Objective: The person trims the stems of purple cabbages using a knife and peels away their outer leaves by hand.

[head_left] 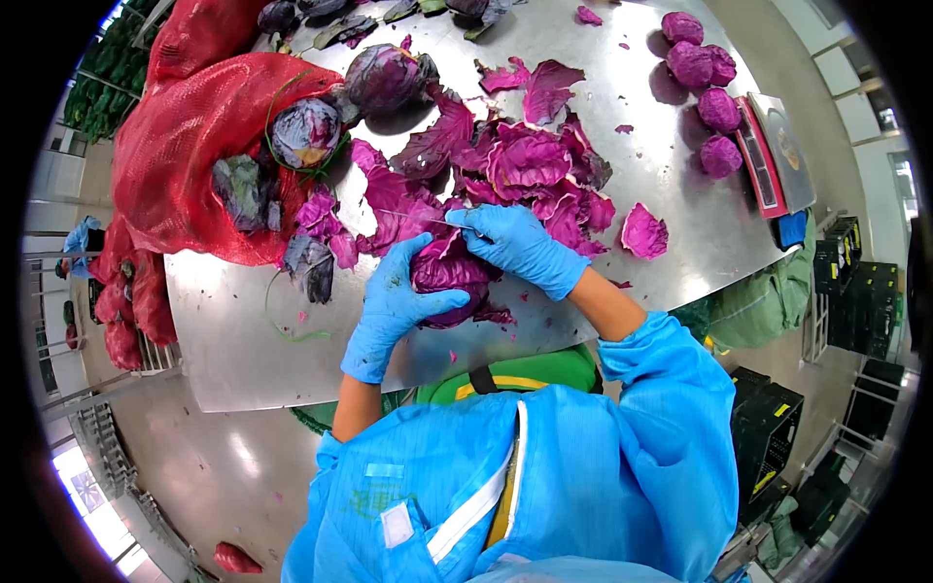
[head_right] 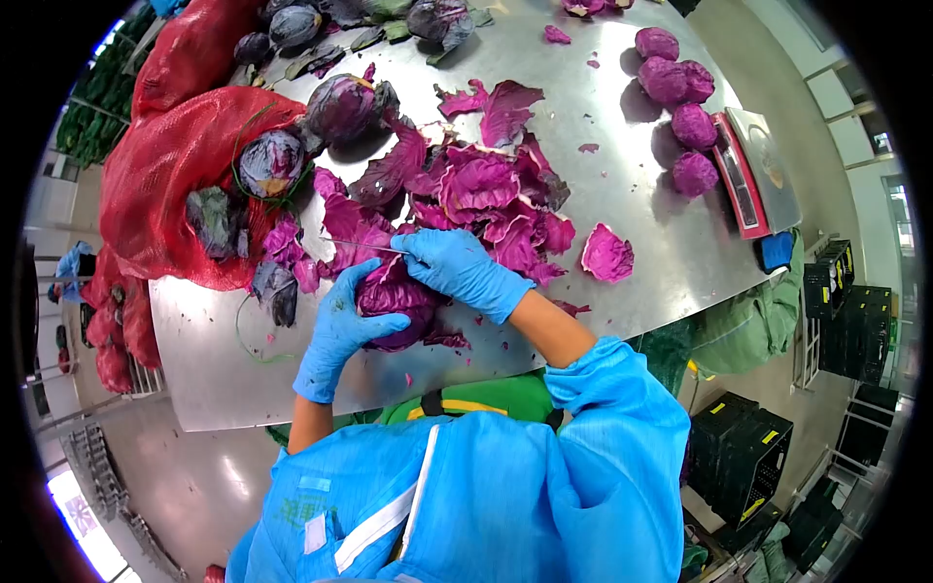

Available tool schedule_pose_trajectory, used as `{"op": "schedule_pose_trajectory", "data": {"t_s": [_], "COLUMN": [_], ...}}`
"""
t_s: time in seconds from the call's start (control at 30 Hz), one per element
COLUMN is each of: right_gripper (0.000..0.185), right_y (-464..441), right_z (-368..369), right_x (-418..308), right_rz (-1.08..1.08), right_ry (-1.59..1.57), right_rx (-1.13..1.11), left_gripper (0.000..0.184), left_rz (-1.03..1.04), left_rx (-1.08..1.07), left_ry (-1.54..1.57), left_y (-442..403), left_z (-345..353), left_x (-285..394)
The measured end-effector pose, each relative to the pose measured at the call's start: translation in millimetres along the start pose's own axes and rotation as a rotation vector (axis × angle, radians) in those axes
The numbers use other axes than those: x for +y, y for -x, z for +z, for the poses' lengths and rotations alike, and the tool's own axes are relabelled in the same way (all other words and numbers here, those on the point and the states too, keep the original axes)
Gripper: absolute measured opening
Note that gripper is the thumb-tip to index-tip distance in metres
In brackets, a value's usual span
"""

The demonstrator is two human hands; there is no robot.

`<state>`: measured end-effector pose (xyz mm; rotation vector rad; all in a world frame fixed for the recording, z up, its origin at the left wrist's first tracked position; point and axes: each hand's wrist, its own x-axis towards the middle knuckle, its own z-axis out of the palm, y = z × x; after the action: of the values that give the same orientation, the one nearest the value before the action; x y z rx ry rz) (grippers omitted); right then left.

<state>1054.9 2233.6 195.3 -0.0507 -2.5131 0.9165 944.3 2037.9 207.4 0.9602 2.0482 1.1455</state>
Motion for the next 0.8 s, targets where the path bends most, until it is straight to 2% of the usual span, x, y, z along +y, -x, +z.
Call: {"op": "schedule_pose_trajectory", "data": {"t_s": [0.03, 0.13, 0.17, 0.2, 0.23, 0.27, 0.3, 0.33, 0.4, 0.47, 0.57, 0.67, 0.73, 0.77, 0.8], "right_gripper": [0.032, 0.029, 0.028, 0.025, 0.022, 0.030, 0.042, 0.047, 0.050, 0.059, 0.074, 0.081, 0.082, 0.086, 0.087], "right_y": [-0.7, -0.8, -2.6, -0.3, -3.1, -6.1, -7.8, -6.8, 12.4, 30.7, 33.6, 25.7, 24.6, 28.8, 31.2], "right_z": [2.6, -20.1, -26.6, -38.6, -61.4, -78.4, -99.3, -108.3, -85.4, -59.1, -19.1, -13.8, -8.5, 4.3, 9.2], "right_x": [-2.5, -34.0, -36.4, -18.2, -3.7, -0.8, -12.5, -21.0, -17.8, -32.5, -44.7, -60.1, -63.1, -56.8, -57.6], "right_rz": [-0.085, -0.084, -0.137, -0.190, -0.189, 0.155, 0.555, 0.566, 0.396, 0.416, 0.390, 0.419, 0.384, 0.280, 0.265], "right_ry": [0.023, 0.309, 0.474, 0.374, 0.435, 0.041, -0.025, 0.017, -0.117, -0.271, -0.378, -0.424, -0.388, -0.297, -0.214], "right_rx": [0.052, -0.172, -0.106, 0.141, 0.272, 0.431, 0.426, 0.441, 0.388, 0.052, 0.019, -0.032, -0.045, -0.053, -0.030], "left_gripper": [0.096, 0.099, 0.100, 0.101, 0.101, 0.102, 0.100, 0.100, 0.099, 0.099, 0.097, 0.093, 0.090, 0.088, 0.087], "left_rz": [0.002, -0.052, 0.007, 0.063, 0.119, 0.172, 0.147, 0.169, 0.219, 0.285, 0.401, 0.301, 0.190, 0.132, 0.108], "left_rx": [0.006, -0.020, -0.021, 0.004, 0.035, 0.057, 0.119, 0.158, 0.231, 0.247, 0.244, 0.201, 0.245, 0.267, 0.314], "left_ry": [0.072, 0.270, 0.149, 0.075, 0.000, -0.081, 0.010, 0.045, 0.125, 0.072, -0.022, -0.210, -0.132, -0.091, -0.091], "left_y": [5.9, 21.5, 25.4, 31.0, 38.1, 46.0, 51.5, 52.5, 50.7, 43.8, 35.9, 49.0, 61.1, 67.4, 73.1], "left_z": [0.4, -3.8, -6.2, -9.3, -11.9, -13.3, -11.5, -9.4, -1.1, 7.0, 13.1, -1.9, -0.5, 2.4, 6.9], "left_x": [-3.2, 18.1, 14.7, 8.7, -0.4, -9.2, -18.8, -25.1, -29.7, -25.9, -15.5, 10.2, 17.3, 19.4, 18.0]}}
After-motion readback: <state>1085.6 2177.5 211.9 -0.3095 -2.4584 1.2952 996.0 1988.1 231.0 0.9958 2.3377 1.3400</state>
